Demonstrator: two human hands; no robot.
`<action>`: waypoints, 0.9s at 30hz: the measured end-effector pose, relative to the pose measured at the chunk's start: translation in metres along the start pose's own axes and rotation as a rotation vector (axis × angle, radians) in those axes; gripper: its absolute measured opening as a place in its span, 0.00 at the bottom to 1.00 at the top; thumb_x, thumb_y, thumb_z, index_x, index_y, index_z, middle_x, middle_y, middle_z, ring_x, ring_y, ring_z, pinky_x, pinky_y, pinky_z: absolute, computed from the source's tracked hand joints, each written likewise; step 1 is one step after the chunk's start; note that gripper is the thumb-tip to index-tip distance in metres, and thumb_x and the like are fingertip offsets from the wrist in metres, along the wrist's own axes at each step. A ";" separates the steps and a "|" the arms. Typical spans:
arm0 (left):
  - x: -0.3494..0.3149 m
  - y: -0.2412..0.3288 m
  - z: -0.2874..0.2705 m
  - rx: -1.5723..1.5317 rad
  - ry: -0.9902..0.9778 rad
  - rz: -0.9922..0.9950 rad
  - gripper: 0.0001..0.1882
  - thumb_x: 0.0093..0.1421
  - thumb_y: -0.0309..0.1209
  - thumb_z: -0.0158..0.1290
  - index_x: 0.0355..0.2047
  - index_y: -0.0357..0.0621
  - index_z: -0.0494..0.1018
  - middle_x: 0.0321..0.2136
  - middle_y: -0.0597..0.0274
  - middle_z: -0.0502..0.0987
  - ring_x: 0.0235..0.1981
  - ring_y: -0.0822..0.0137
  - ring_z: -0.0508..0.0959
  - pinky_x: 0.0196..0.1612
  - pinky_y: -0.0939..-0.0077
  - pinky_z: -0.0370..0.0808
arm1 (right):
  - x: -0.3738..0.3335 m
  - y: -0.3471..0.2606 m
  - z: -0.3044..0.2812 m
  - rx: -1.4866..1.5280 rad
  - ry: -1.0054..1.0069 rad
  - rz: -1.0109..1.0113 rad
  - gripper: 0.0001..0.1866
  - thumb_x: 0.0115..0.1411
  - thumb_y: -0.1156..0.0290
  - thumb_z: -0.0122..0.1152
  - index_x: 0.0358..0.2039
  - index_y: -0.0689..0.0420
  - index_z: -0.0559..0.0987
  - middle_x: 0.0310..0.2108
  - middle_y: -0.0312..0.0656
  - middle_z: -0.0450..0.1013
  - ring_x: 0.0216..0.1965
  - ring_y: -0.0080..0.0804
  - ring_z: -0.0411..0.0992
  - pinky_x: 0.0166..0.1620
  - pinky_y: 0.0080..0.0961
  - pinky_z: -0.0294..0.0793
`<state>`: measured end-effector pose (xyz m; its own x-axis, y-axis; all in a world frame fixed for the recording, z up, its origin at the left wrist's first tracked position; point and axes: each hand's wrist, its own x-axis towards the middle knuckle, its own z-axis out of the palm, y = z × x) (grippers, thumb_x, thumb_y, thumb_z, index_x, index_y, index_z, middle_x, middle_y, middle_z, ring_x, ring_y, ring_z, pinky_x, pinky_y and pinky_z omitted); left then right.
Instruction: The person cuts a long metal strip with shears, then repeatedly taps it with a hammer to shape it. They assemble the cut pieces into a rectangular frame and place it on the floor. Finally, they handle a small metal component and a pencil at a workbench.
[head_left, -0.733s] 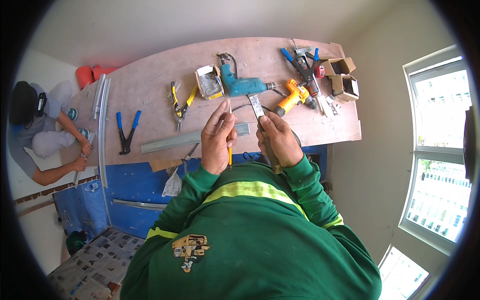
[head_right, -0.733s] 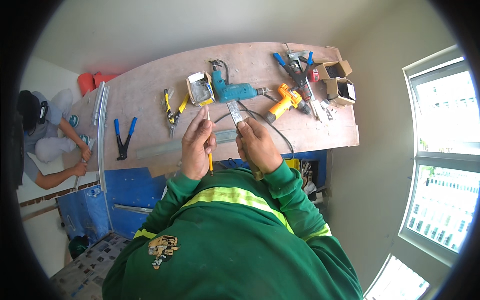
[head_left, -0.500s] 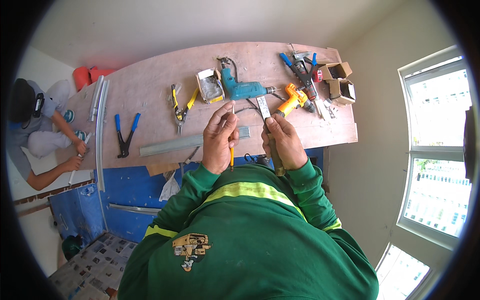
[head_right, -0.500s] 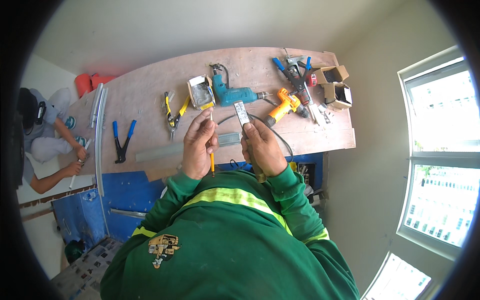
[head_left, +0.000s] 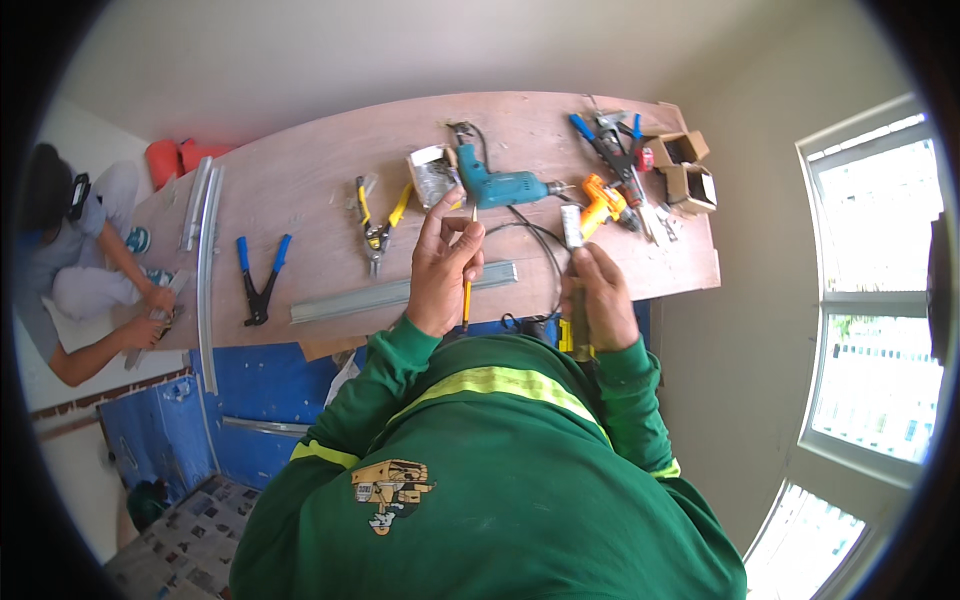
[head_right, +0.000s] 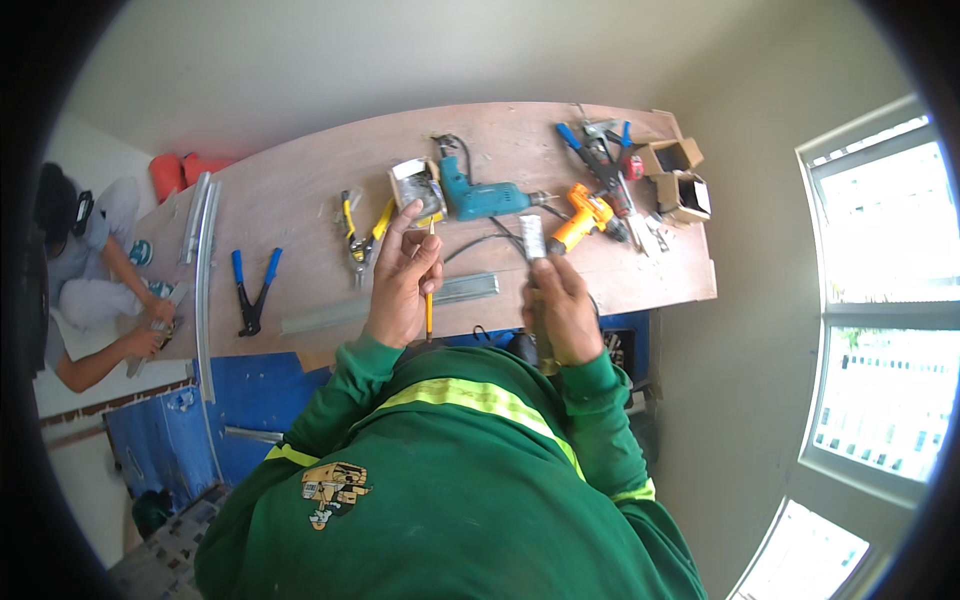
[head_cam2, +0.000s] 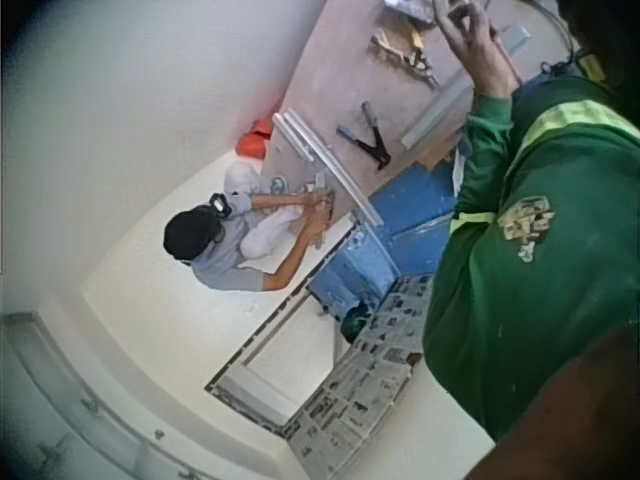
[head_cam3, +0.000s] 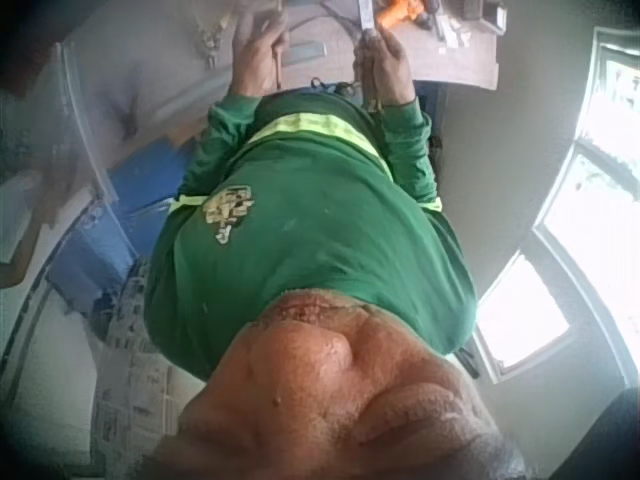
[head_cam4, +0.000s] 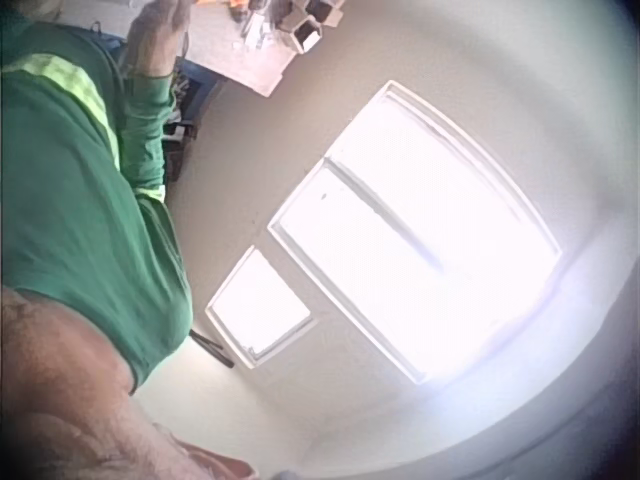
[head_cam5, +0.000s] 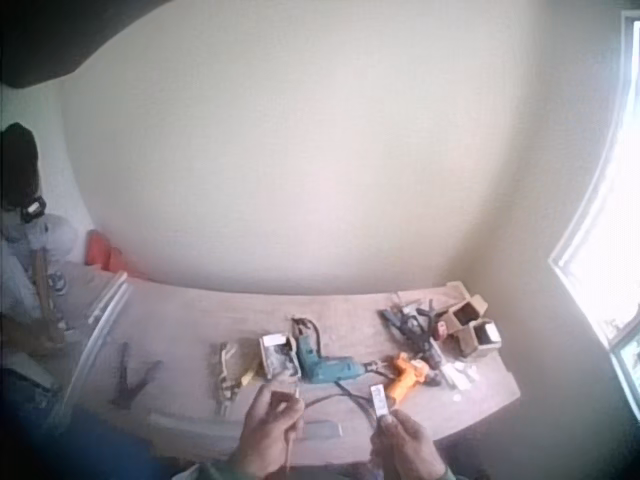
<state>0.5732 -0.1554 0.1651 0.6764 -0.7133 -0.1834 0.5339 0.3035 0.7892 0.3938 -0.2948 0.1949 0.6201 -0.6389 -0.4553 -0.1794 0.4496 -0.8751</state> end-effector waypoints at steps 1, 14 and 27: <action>0.005 0.004 -0.011 0.016 0.035 0.023 0.25 0.70 0.29 0.60 0.65 0.45 0.68 0.38 0.68 0.73 0.27 0.80 0.69 0.26 0.86 0.65 | 0.000 0.002 -0.004 -0.008 0.007 -0.034 0.13 0.77 0.57 0.52 0.38 0.53 0.72 0.25 0.33 0.69 0.20 0.21 0.68 0.22 0.19 0.70; 0.025 0.014 -0.163 0.156 0.269 0.008 0.19 0.68 0.27 0.61 0.57 0.45 0.72 0.36 0.69 0.73 0.28 0.79 0.70 0.30 0.82 0.67 | -0.029 0.025 -0.021 0.052 0.334 0.044 0.15 0.78 0.56 0.50 0.35 0.51 0.71 0.23 0.32 0.70 0.18 0.19 0.67 0.22 0.17 0.68; 0.040 0.006 -0.174 -0.121 0.195 -0.152 0.19 0.65 0.22 0.63 0.54 0.52 0.72 0.38 0.72 0.71 0.28 0.79 0.70 0.28 0.83 0.66 | -0.031 0.018 0.003 0.025 0.305 0.024 0.14 0.78 0.58 0.49 0.36 0.53 0.71 0.24 0.33 0.68 0.20 0.22 0.67 0.22 0.21 0.69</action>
<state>0.6922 -0.0722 0.0607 0.6626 -0.6248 -0.4131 0.6856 0.2838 0.6704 0.3737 -0.2653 0.1942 0.3569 -0.7841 -0.5077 -0.1705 0.4797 -0.8607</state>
